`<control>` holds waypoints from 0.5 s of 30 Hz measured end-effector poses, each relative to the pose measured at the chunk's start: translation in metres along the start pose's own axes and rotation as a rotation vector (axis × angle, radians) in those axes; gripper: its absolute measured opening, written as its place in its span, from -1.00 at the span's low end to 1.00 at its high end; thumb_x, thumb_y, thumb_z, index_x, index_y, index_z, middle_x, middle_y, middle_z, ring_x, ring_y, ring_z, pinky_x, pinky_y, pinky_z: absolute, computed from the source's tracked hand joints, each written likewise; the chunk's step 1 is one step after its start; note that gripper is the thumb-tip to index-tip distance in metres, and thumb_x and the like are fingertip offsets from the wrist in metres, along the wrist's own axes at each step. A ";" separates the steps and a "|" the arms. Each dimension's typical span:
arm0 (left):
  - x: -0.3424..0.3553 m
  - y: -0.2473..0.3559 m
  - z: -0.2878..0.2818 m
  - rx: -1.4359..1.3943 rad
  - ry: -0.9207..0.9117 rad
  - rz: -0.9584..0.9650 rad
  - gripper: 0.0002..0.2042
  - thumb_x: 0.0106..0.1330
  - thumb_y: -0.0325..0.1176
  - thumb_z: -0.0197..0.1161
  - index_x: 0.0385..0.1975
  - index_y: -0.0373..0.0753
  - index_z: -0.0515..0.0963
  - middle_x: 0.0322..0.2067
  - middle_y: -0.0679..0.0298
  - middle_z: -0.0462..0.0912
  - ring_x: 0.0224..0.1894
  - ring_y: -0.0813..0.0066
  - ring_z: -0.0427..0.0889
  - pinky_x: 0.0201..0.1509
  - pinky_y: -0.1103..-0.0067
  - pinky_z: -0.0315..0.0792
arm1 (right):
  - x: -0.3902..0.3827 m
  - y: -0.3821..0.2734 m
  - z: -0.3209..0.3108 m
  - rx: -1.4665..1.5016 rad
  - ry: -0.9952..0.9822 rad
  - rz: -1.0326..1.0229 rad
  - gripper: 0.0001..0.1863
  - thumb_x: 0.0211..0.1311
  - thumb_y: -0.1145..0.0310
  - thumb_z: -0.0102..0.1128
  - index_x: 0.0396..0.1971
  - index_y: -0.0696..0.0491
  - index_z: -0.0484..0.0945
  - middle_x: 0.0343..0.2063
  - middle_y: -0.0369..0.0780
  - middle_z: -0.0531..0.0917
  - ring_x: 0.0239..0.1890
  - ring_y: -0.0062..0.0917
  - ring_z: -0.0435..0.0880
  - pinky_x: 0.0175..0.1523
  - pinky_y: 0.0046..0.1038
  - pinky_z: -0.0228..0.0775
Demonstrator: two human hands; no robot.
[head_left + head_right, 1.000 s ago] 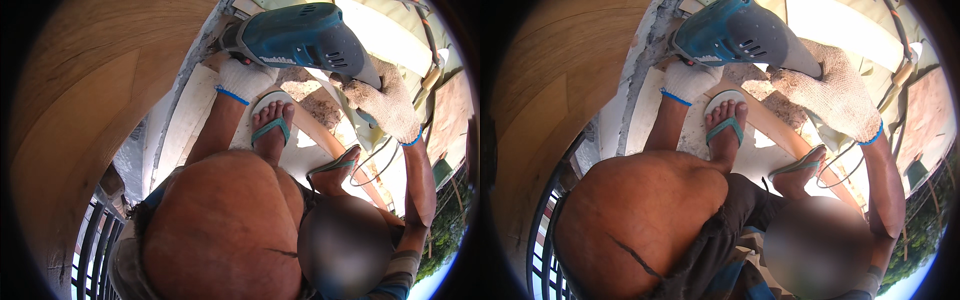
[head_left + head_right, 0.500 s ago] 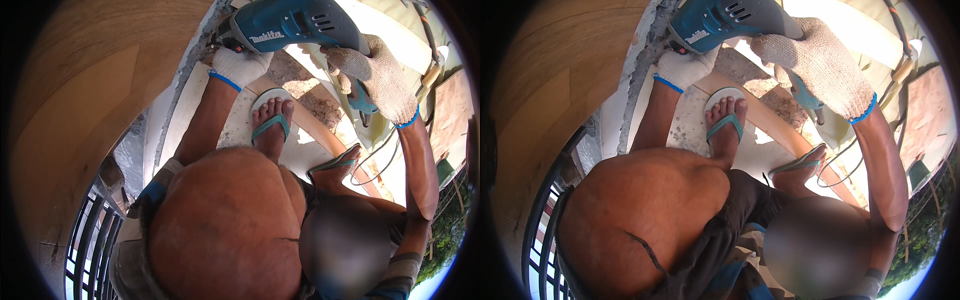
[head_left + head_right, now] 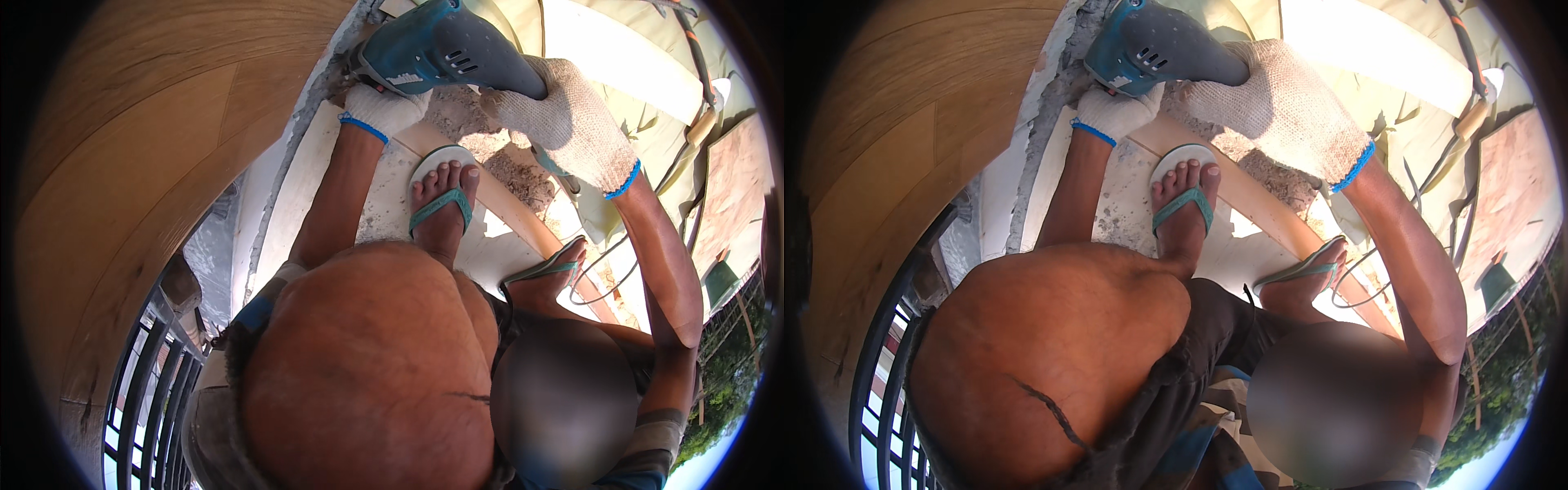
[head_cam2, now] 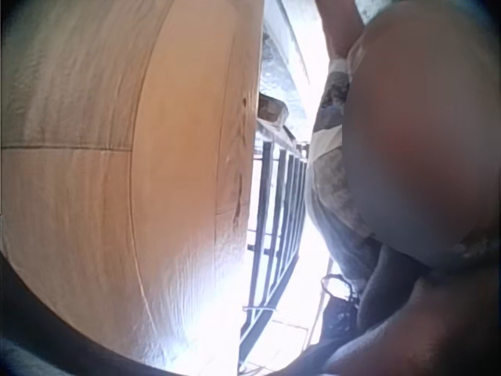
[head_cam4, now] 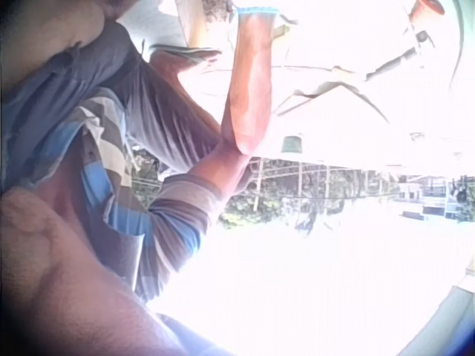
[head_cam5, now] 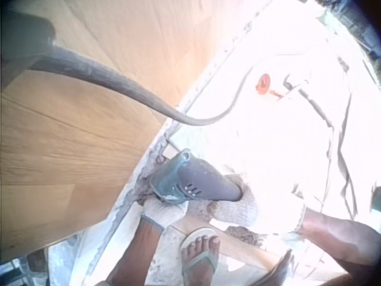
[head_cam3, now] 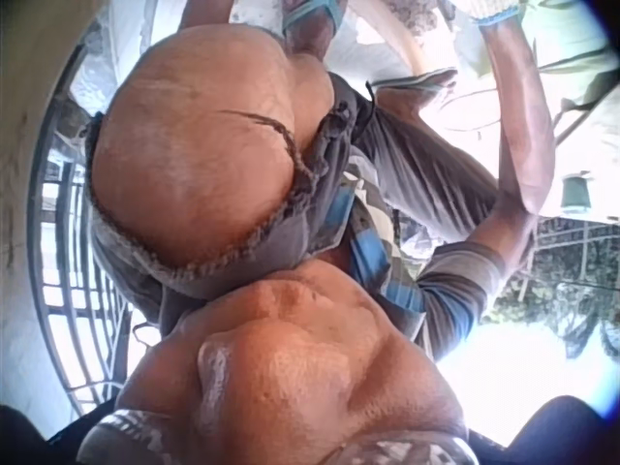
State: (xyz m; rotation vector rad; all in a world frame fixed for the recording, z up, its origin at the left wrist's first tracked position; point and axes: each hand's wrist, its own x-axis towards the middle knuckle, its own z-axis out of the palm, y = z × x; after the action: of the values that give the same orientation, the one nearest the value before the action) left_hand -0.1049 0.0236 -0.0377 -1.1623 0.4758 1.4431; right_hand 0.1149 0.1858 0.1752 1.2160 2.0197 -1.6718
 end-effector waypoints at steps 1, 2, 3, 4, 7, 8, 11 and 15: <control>0.001 -0.002 0.000 0.006 -0.003 -0.011 -0.53 0.76 -0.04 -0.08 0.31 -0.18 0.65 0.30 0.13 0.76 0.33 0.11 0.75 0.31 0.08 0.69 | 0.000 0.001 0.002 -0.057 0.020 0.004 -0.52 0.38 0.01 0.53 -0.02 0.16 0.81 -0.47 -0.31 0.74 -0.42 -0.66 0.67 -0.26 -0.46 0.53; 0.002 -0.004 -0.001 0.015 0.034 0.000 -0.53 0.76 -0.03 -0.10 0.36 -0.11 0.62 0.35 0.18 0.72 0.36 0.12 0.72 0.28 0.08 0.69 | -0.002 0.004 0.004 -0.020 -0.010 0.036 -0.52 0.38 0.01 0.52 -0.02 0.15 0.81 -0.47 -0.31 0.74 -0.41 -0.66 0.68 -0.24 -0.46 0.54; 0.003 -0.005 -0.002 0.025 0.031 -0.031 -0.53 0.76 -0.04 -0.11 0.36 -0.11 0.62 0.36 0.19 0.71 0.37 0.13 0.71 0.29 0.08 0.68 | -0.006 0.008 0.007 0.006 -0.035 -0.011 -0.52 0.39 0.00 0.52 -0.02 0.15 0.81 -0.46 -0.31 0.74 -0.40 -0.66 0.68 -0.22 -0.47 0.54; 0.000 -0.007 -0.007 0.032 0.084 -0.029 -0.53 0.76 -0.04 -0.12 0.35 -0.11 0.63 0.36 0.21 0.71 0.37 0.14 0.70 0.30 0.08 0.67 | -0.010 0.012 0.012 0.084 -0.024 0.008 -0.51 0.39 -0.03 0.52 -0.02 0.14 0.81 -0.47 -0.30 0.74 -0.37 -0.66 0.69 -0.19 -0.47 0.56; -0.012 -0.016 -0.024 0.045 0.128 -0.003 -0.53 0.77 -0.07 -0.16 0.39 -0.11 0.57 0.42 0.22 0.66 0.47 0.19 0.59 0.44 0.10 0.56 | -0.035 0.029 0.024 0.162 -0.037 0.156 -0.52 0.43 -0.03 0.48 0.00 0.12 0.80 -0.47 -0.31 0.73 -0.34 -0.66 0.71 -0.17 -0.46 0.57; -0.016 -0.019 -0.029 0.040 0.079 -0.026 -0.53 0.77 -0.07 -0.17 0.41 -0.11 0.56 0.43 0.21 0.65 0.48 0.20 0.57 0.47 0.12 0.53 | -0.045 0.035 0.027 0.235 0.002 0.089 -0.58 0.47 0.06 0.46 0.03 0.13 0.79 -0.45 -0.31 0.74 -0.34 -0.66 0.72 -0.18 -0.48 0.58; -0.026 -0.030 -0.038 0.088 -0.158 -0.154 -0.52 0.77 -0.07 -0.19 0.42 -0.15 0.52 0.44 0.16 0.63 0.51 0.19 0.53 0.53 0.15 0.46 | -0.068 0.052 0.028 0.459 -0.002 0.236 -0.60 0.47 0.15 0.44 0.08 0.16 0.79 -0.37 -0.31 0.78 -0.31 -0.70 0.66 -0.15 -0.48 0.58; -0.017 -0.050 -0.027 0.162 0.127 0.040 -0.54 0.76 -0.12 -0.18 0.36 -0.16 0.60 0.42 0.15 0.65 0.49 0.16 0.56 0.51 0.08 0.48 | -0.078 0.067 0.029 0.532 0.050 0.293 -0.61 0.51 0.18 0.46 0.10 0.17 0.79 -0.39 -0.34 0.75 -0.30 -0.74 0.64 -0.18 -0.53 0.55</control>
State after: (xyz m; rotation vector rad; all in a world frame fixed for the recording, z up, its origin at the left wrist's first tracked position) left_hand -0.0519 0.0055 -0.0181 -1.1235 0.6944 1.3433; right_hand 0.2030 0.1256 0.1710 1.6346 1.3612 -2.1010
